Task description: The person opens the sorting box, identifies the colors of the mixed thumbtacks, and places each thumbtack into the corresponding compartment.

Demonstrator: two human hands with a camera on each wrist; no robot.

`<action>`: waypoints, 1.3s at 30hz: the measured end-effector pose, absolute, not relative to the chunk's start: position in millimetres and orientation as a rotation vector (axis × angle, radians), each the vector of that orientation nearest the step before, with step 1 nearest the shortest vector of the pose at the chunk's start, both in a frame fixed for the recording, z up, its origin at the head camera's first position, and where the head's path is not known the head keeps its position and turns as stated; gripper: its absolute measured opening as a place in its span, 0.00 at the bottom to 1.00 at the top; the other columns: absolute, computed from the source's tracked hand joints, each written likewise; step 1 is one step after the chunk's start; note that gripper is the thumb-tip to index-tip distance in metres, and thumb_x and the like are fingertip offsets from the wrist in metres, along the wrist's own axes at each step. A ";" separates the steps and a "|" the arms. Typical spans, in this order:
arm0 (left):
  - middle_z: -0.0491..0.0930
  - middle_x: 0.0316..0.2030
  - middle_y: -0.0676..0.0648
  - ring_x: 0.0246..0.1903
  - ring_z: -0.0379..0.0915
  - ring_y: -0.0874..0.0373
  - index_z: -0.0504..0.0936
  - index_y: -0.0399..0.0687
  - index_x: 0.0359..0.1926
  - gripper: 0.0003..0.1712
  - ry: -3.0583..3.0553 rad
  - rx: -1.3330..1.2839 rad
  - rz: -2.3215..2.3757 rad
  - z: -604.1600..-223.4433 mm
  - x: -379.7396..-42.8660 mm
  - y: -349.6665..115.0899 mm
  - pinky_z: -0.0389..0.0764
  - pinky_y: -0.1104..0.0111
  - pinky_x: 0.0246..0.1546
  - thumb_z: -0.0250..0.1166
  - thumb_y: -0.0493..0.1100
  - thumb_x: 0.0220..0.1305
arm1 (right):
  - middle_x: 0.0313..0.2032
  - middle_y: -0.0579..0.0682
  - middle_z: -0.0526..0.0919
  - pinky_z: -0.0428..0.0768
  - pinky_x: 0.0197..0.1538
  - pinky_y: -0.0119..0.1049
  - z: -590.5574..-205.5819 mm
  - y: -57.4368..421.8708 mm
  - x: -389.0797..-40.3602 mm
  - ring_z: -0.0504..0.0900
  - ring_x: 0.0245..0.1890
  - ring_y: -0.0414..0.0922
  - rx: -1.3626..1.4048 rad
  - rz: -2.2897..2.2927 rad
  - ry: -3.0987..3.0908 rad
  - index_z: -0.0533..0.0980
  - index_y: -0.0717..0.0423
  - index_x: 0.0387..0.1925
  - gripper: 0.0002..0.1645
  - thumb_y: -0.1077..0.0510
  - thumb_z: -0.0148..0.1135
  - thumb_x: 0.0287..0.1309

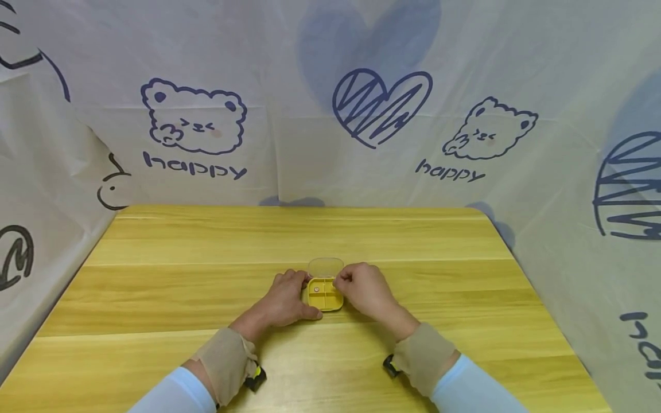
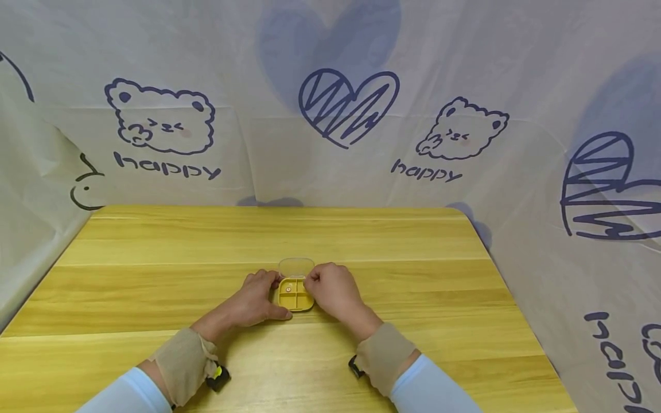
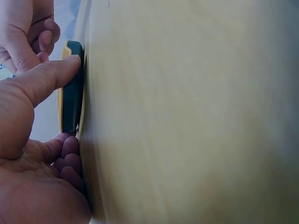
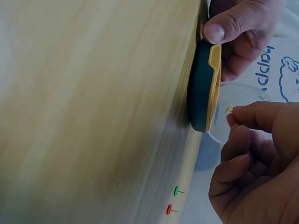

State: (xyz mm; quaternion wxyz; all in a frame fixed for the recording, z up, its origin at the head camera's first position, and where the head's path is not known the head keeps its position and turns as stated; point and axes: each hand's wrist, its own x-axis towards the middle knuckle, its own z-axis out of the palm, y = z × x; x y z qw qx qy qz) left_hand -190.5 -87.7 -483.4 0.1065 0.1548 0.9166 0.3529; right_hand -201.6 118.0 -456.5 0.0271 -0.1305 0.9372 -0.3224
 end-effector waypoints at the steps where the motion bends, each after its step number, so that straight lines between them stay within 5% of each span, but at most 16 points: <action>1: 0.72 0.44 0.45 0.46 0.62 0.47 0.72 0.40 0.56 0.44 2.698 0.455 1.039 -483.2 -190.3 -87.7 0.68 0.54 0.51 0.78 0.56 0.42 | 0.23 0.40 0.82 0.75 0.29 0.35 -456.5 117.3 -201.6 0.75 0.23 0.39 -0.414 -0.958 2.908 0.83 0.47 0.24 0.10 0.55 0.61 0.59; 39: 0.73 0.45 0.45 0.46 0.62 0.48 0.72 0.40 0.57 0.44 2.692 0.456 1.065 -482.2 -189.5 -87.5 0.68 0.54 0.52 0.79 0.54 0.41 | 0.23 0.42 0.82 0.75 0.29 0.36 -459.6 126.4 -206.8 0.75 0.22 0.40 -0.340 -0.902 2.932 0.84 0.49 0.28 0.10 0.55 0.59 0.62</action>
